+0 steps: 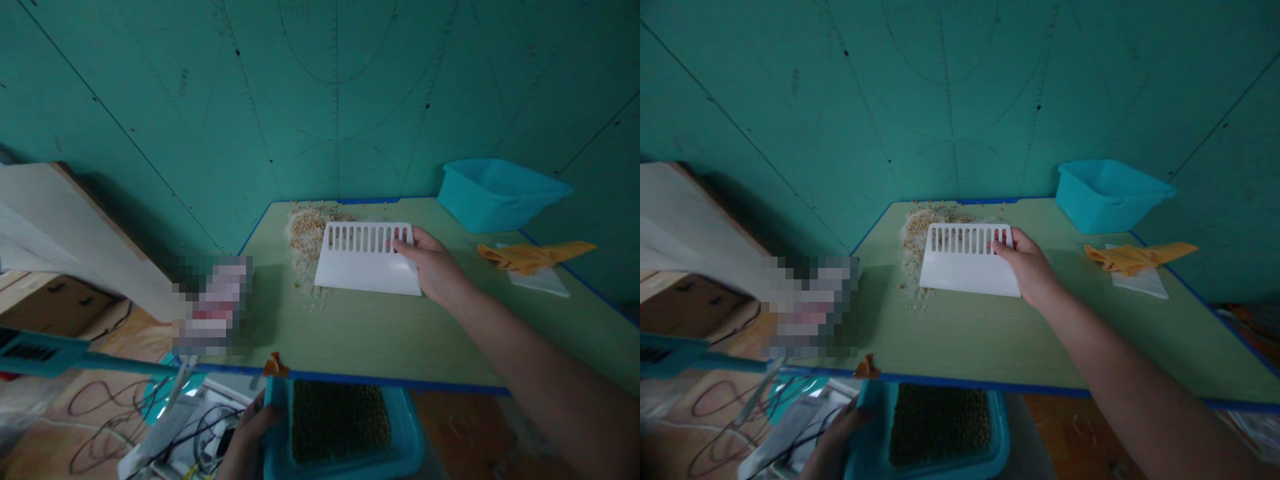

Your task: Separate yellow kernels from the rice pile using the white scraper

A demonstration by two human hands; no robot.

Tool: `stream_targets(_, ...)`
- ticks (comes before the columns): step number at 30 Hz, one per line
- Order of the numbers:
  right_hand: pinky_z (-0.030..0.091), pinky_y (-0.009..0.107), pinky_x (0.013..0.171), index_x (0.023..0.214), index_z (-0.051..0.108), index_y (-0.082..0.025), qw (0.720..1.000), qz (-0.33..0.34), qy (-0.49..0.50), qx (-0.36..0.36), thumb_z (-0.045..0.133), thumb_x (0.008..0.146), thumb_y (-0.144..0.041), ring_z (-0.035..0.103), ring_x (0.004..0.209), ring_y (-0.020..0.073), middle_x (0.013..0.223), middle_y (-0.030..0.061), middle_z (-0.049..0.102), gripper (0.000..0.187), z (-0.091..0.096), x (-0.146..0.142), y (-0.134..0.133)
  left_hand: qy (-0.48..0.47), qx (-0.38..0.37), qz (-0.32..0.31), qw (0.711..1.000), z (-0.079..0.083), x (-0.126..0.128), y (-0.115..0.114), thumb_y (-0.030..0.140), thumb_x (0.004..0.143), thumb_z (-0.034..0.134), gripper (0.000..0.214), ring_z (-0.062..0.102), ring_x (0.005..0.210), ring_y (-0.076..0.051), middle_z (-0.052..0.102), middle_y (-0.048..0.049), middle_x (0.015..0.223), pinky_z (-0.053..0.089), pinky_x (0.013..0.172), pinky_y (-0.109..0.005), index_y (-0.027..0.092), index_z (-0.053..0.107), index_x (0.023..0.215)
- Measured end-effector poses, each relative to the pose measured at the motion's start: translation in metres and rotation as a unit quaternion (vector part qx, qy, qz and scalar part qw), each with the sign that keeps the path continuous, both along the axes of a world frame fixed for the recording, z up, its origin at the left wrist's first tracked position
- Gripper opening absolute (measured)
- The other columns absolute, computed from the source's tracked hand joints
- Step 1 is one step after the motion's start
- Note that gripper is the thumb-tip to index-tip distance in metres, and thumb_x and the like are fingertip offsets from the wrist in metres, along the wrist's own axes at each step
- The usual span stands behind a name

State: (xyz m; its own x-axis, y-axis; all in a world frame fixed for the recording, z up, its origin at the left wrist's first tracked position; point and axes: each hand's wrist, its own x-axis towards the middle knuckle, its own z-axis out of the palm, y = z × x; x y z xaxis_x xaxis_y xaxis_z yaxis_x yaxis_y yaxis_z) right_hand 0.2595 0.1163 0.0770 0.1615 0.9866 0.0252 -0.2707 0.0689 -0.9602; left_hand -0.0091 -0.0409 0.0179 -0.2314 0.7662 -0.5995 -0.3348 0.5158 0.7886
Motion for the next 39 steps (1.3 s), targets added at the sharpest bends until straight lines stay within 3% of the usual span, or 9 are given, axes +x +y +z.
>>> stream_targets(5, 0.039, 0.028, 0.06, 0.074, 0.056, -0.022, 1.0, 0.008, 0.006, -0.016, 0.067, 0.059, -0.025, 0.051, 0.059, 0.0124, 0.066, -0.0037, 0.057, 0.018, 0.001, -0.002, -0.001, 0.025, 0.026, 0.02, 0.999, 0.007, 0.003, -0.003, 0.021, 0.052, 0.07, 0.018, 0.061, 0.072, -0.022, 0.067, 0.0025, 0.063, 0.049, 0.064, -0.028, 0.021, 0.068, 0.07)
stream_targets(13, 0.04, 0.029, 0.061, 0.077, 0.058, -0.022, 1.0, -0.016, 0.022, -0.005, 0.067, 0.06, -0.024, 0.053, 0.061, 0.0128, 0.069, -0.0034, 0.06, 0.019, 0.0, 0.0, 0.0, 0.01, -0.012, -0.003, 1.0, 0.011, 0.006, -0.001, 0.024, 0.056, 0.068, 0.018, 0.063, 0.077, -0.025, 0.069, 0.0025, 0.066, 0.05, 0.064, -0.03, 0.023, 0.067, 0.074)
stream_targets(22, 0.04, 0.03, 0.062, 0.077, 0.056, -0.022, 0.999, -0.038, 0.01, 0.004, 0.066, 0.06, -0.024, 0.053, 0.061, 0.0134, 0.069, -0.0039, 0.059, 0.02, -0.001, 0.001, 0.001, 0.012, -0.017, -0.01, 1.0, 0.008, 0.006, -0.002, 0.024, 0.058, 0.067, 0.017, 0.062, 0.068, -0.02, 0.065, 0.0041, 0.062, 0.049, 0.064, -0.028, 0.023, 0.066, 0.074)
stream_targets(33, 0.039, 0.031, 0.063, 0.075, 0.056, -0.023, 1.0, 0.0, -0.007, -0.014, 0.068, 0.059, -0.028, 0.053, 0.063, 0.0146, 0.07, -0.0027, 0.059, 0.021, -0.002, 0.001, -0.001, 0.03, 0.021, 0.007, 0.999, 0.013, 0.008, -0.003, 0.022, 0.052, 0.07, 0.015, 0.061, 0.066, -0.021, 0.067, 0.0016, 0.063, 0.048, 0.056, -0.027, 0.022, 0.066, 0.067)
stream_targets(39, 0.039, 0.028, 0.059, 0.069, 0.057, -0.022, 0.999, -0.003, 0.015, -0.032, 0.069, 0.055, -0.023, 0.052, 0.059, 0.0127, 0.064, -0.004, 0.059, 0.019, 0.001, -0.001, -0.002, 0.01, 0.012, 0.004, 1.0, 0.009, 0.008, -0.003, 0.023, 0.055, 0.068, 0.018, 0.061, 0.068, -0.021, 0.066, 0.0024, 0.062, 0.048, 0.06, -0.029, 0.021, 0.066, 0.072)
